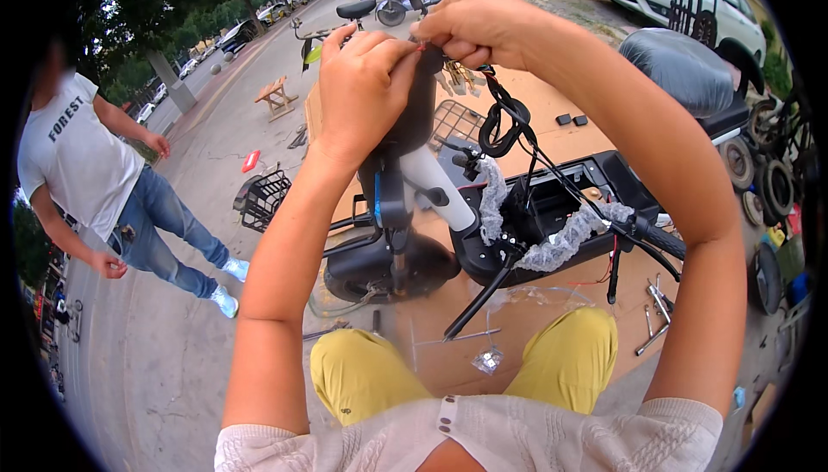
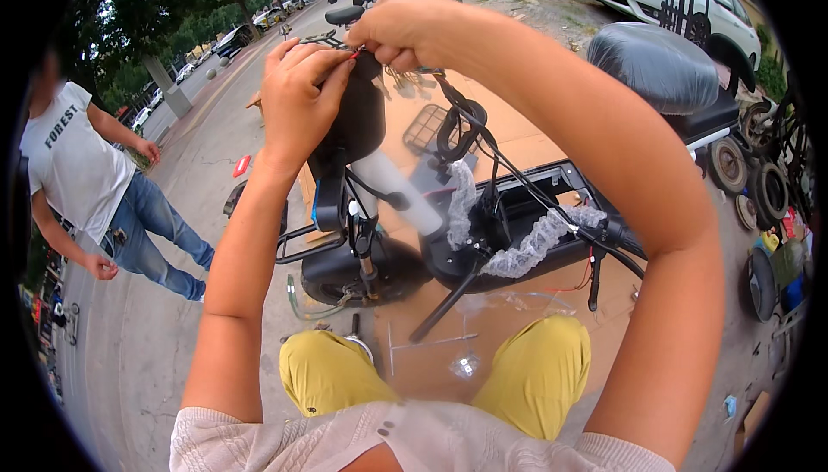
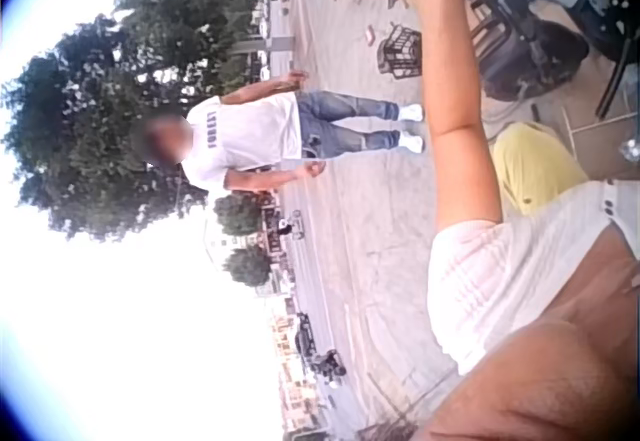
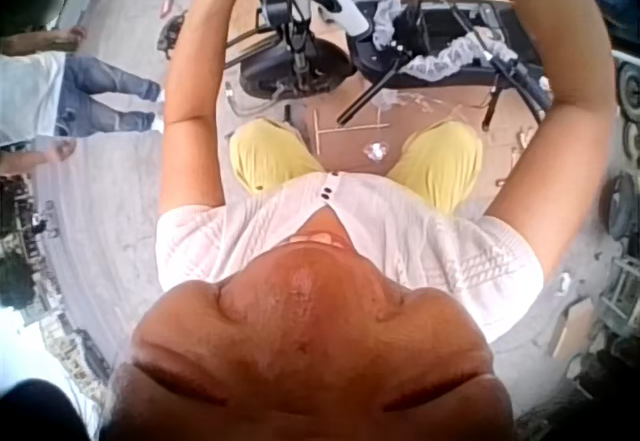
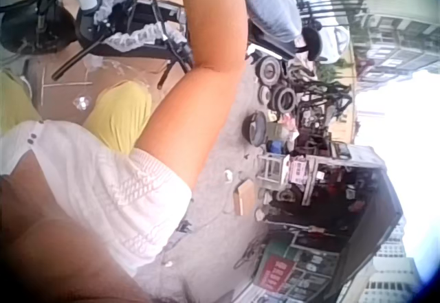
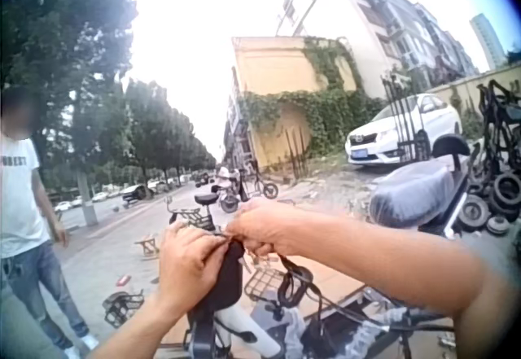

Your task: The person connects electrical wires to the handlebar assembly of an electric scooter. They then secure the wiring and components using zip ties and a screwdriver, tightening the fasteners to complete the assembly.

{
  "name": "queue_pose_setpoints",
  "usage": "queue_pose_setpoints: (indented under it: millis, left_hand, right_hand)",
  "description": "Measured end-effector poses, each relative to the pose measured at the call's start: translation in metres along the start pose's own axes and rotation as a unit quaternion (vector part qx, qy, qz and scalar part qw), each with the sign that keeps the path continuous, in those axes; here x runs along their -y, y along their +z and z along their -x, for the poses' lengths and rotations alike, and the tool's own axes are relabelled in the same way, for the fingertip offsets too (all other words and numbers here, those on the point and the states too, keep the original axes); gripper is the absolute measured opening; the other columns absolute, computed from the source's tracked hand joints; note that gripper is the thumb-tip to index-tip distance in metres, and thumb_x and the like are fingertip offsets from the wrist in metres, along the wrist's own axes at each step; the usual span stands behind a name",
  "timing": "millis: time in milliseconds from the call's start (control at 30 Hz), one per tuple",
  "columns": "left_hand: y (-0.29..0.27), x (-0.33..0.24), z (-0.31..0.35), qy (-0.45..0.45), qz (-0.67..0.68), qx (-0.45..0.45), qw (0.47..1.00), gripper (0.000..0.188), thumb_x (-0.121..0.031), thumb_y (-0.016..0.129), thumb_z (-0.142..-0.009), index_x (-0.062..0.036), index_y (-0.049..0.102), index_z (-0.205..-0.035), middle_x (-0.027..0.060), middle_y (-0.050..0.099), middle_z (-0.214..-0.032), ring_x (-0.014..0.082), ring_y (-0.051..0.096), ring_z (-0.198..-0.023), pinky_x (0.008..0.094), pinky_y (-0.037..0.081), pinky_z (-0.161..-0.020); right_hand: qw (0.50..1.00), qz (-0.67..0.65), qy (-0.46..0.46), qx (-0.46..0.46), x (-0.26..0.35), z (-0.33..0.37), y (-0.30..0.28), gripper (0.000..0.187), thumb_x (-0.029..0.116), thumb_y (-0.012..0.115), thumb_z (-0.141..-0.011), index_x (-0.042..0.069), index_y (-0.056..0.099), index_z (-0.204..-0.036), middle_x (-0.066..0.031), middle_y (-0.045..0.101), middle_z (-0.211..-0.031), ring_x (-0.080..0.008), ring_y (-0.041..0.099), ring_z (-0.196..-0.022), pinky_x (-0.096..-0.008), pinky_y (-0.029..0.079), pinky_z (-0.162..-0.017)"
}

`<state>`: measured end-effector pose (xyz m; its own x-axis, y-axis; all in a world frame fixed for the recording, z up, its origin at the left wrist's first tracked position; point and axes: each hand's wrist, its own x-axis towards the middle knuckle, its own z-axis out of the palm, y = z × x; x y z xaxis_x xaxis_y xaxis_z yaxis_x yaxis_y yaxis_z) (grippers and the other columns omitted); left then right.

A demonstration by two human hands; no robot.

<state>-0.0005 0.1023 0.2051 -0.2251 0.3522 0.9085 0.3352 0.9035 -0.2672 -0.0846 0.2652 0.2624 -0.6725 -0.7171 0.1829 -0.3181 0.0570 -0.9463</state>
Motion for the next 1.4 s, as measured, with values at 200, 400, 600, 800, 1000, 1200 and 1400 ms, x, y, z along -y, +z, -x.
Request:
queue_pose_setpoints:
  millis: [200,400,600,800,1000,1200,1400]
  left_hand:
    - [0.002,0.0,0.001,-0.004,0.002,-0.002,1.0,0.006,-0.011,0.071,-0.083,-0.0053,0.071,-0.085,0.0044,0.068,-0.081,0.0212,0.064,-0.079,0.0407,0.041,-0.097]
    - [0.001,-0.002,0.002,0.021,-0.024,-0.003,0.999,0.006,-0.011,0.071,-0.082,-0.0063,0.071,-0.084,0.0034,0.068,-0.079,0.0201,0.064,-0.079,0.0411,0.041,-0.096]
    - [0.001,-0.001,0.001,0.027,-0.02,-0.007,0.999,0.005,-0.011,0.071,-0.082,-0.0071,0.071,-0.085,0.0024,0.068,-0.081,0.0195,0.064,-0.08,0.0409,0.04,-0.096]
    - [0.001,-0.003,0.001,0.045,-0.048,0.002,0.998,0.007,-0.011,0.072,-0.08,-0.0078,0.071,-0.086,0.0019,0.068,-0.081,0.0185,0.064,-0.08,0.0415,0.041,-0.096]
    - [0.001,-0.007,0.002,0.083,-0.116,-0.004,0.99,0.009,-0.01,0.073,-0.078,-0.0083,0.071,-0.086,0.002,0.068,-0.081,0.0182,0.064,-0.078,0.0415,0.042,-0.096]
    - [0.003,0.001,0.008,0.055,-0.042,-0.033,0.997,0.011,-0.009,0.074,-0.077,-0.0092,0.07,-0.087,0.0007,0.068,-0.083,0.0173,0.065,-0.078,0.0411,0.042,-0.095]
    - [0.001,-0.004,0.013,0.077,-0.035,-0.026,0.996,0.017,-0.008,0.076,-0.075,-0.0099,0.069,-0.09,0.0002,0.068,-0.085,0.0168,0.065,-0.081,0.0415,0.041,-0.096]
  right_hand:
    - [0.951,0.262,-0.125,-0.105,-0.007,0.008,0.016,0.025,0.019,0.064,-0.089,0.003,0.056,-0.071,0.0022,0.045,-0.058,-0.0052,0.036,-0.046,-0.0229,0.027,-0.041]
    - [0.997,0.01,0.069,-0.027,0.006,0.0,0.002,0.023,0.014,0.063,-0.087,0.007,0.051,-0.069,0.0035,0.042,-0.06,-0.003,0.028,-0.041,-0.0213,0.017,-0.034]
    - [0.988,-0.098,0.115,0.002,0.005,-0.007,-0.004,0.027,0.011,0.06,-0.089,0.011,0.044,-0.067,0.0044,0.04,-0.059,-0.0004,0.027,-0.039,-0.0181,0.015,-0.031]
    - [0.989,-0.103,0.111,0.004,0.005,-0.007,-0.003,0.026,0.011,0.059,-0.089,0.012,0.044,-0.068,0.0049,0.04,-0.058,0.0001,0.026,-0.039,-0.0171,0.015,-0.031]
    - [0.983,-0.147,0.109,0.0,0.004,-0.006,-0.002,0.027,0.01,0.059,-0.089,0.012,0.044,-0.067,0.0054,0.039,-0.058,0.0008,0.026,-0.04,-0.0169,0.015,-0.031]
    - [0.99,-0.123,0.064,0.007,0.003,0.005,0.0,0.026,0.01,0.062,-0.087,0.011,0.046,-0.065,0.0043,0.041,-0.059,-0.0007,0.028,-0.041,-0.0193,0.014,-0.033]
    - [1.0,0.005,0.018,-0.006,-0.001,0.01,0.004,0.021,0.01,0.063,-0.084,0.005,0.052,-0.067,0.0017,0.043,-0.063,-0.003,0.032,-0.043,-0.0221,0.016,-0.036]
